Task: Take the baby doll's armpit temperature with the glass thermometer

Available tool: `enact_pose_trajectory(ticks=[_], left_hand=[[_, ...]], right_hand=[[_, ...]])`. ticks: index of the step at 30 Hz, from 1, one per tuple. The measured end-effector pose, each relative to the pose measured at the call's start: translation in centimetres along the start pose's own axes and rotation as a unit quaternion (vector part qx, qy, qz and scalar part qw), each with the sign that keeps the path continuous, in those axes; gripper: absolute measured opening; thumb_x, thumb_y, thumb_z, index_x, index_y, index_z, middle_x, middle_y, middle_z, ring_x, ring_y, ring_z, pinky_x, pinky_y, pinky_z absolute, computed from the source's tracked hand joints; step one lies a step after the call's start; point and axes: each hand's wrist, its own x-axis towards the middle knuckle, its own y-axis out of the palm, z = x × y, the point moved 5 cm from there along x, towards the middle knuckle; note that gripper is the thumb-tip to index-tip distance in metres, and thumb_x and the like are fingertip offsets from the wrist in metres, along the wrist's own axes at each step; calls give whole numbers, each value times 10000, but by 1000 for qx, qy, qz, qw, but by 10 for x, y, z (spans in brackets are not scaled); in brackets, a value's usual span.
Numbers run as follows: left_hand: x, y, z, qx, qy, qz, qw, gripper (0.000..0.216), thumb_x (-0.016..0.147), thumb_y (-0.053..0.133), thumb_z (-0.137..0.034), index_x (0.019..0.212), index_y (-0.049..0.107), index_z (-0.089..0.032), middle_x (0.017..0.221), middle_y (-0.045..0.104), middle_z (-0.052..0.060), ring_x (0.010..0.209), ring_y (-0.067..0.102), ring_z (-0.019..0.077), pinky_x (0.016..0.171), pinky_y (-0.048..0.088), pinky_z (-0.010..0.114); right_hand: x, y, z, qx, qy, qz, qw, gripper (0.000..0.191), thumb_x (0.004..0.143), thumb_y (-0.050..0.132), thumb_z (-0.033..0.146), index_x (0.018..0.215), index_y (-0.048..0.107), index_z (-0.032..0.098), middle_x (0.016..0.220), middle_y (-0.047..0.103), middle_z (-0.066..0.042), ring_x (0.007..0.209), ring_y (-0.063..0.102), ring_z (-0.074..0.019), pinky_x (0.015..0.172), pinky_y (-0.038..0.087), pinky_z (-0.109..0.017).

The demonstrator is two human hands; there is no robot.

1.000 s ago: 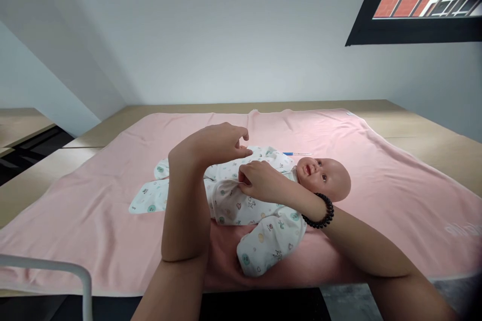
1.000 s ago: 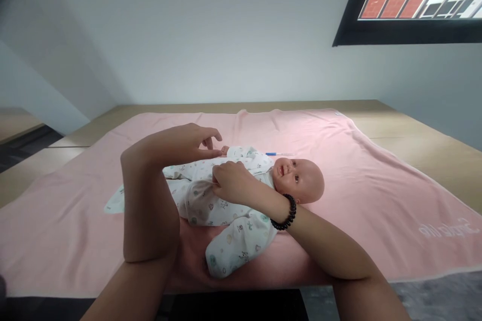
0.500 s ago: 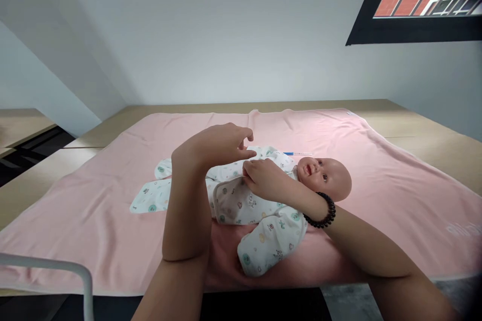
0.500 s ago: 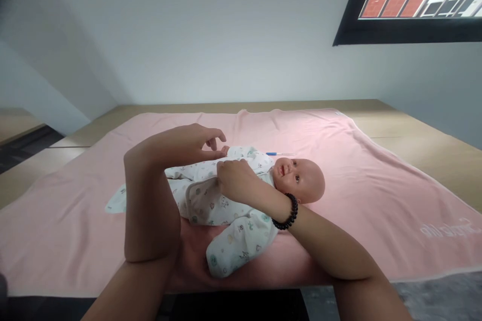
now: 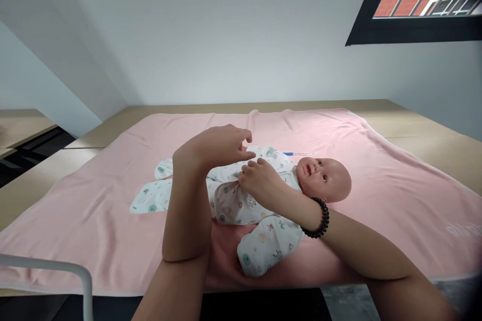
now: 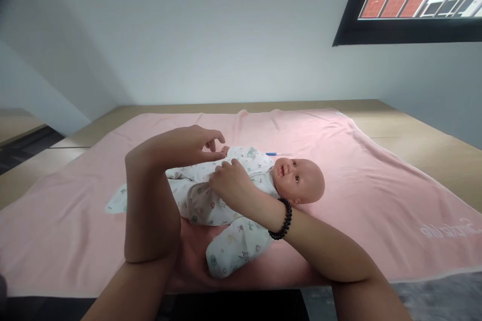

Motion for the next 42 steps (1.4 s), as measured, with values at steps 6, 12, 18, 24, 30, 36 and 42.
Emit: enact_pose_trajectory(ticks=[6, 12, 18, 24, 30, 36, 42], left_hand=[[0, 0, -2, 10, 17, -3, 1000, 434, 911, 516, -548, 1227, 607, -265, 1136, 735, 9, 964, 648, 203, 707, 415, 293], [3, 2, -1, 9, 17, 0, 1000, 464, 905, 517, -566, 1242, 603, -258, 1138, 732, 20, 976, 645, 205, 708, 419, 293], [3, 3, 1, 3, 8, 12, 1000, 492, 894, 524, -577, 1267, 597, -266, 1161, 724, 31, 1009, 638, 219, 734, 431, 296], [2, 8, 6, 5, -17, 71, 997, 384, 868, 526, -567, 1017, 652, -237, 1077, 725, 37, 868, 634, 204, 681, 430, 304], [8, 15, 3, 12, 16, 129, 991, 305, 774, 646, -406, 1032, 655, -242, 1166, 704, 21, 938, 637, 193, 741, 454, 286], [32, 31, -16, 73, -16, 200, 977, 421, 720, 739, -497, 1009, 686, -195, 1076, 720, 74, 909, 640, 249, 726, 479, 338], [53, 47, -25, 84, -60, 250, 963, 327, 597, 778, -211, 913, 693, -200, 1033, 711, 77, 880, 650, 276, 738, 515, 384]], right_hand=[[1, 1, 0, -7, 4, -9, 1000, 185, 941, 506, 34, 995, 668, 104, 970, 671, -158, 968, 617, -244, 793, 414, -323], [4, 10, -4, 0, 2, -20, 1000, 155, 907, 511, 38, 944, 650, 97, 918, 654, -150, 916, 617, -263, 732, 410, -339], [7, 14, -13, 39, 5, -27, 999, 130, 897, 510, 101, 891, 640, 106, 875, 645, -119, 857, 615, -263, 638, 370, -339], [-5, -7, -24, 111, -17, -27, 993, 149, 924, 499, 208, 832, 595, 140, 911, 647, -77, 793, 590, -191, 644, 375, -313], [-29, -15, -64, 212, 3, 31, 977, 294, 887, 592, 257, 1169, 537, 195, 956, 644, -16, 791, 567, -171, 610, 369, -276], [-42, -19, -90, 227, 38, 93, 969, 128, 872, 583, 240, 987, 531, 214, 935, 626, 10, 773, 533, -152, 627, 378, -277], [-43, -21, -95, 200, 61, 87, 974, 79, 829, 550, 157, 891, 533, 204, 866, 620, 15, 703, 498, -137, 580, 330, -281]])
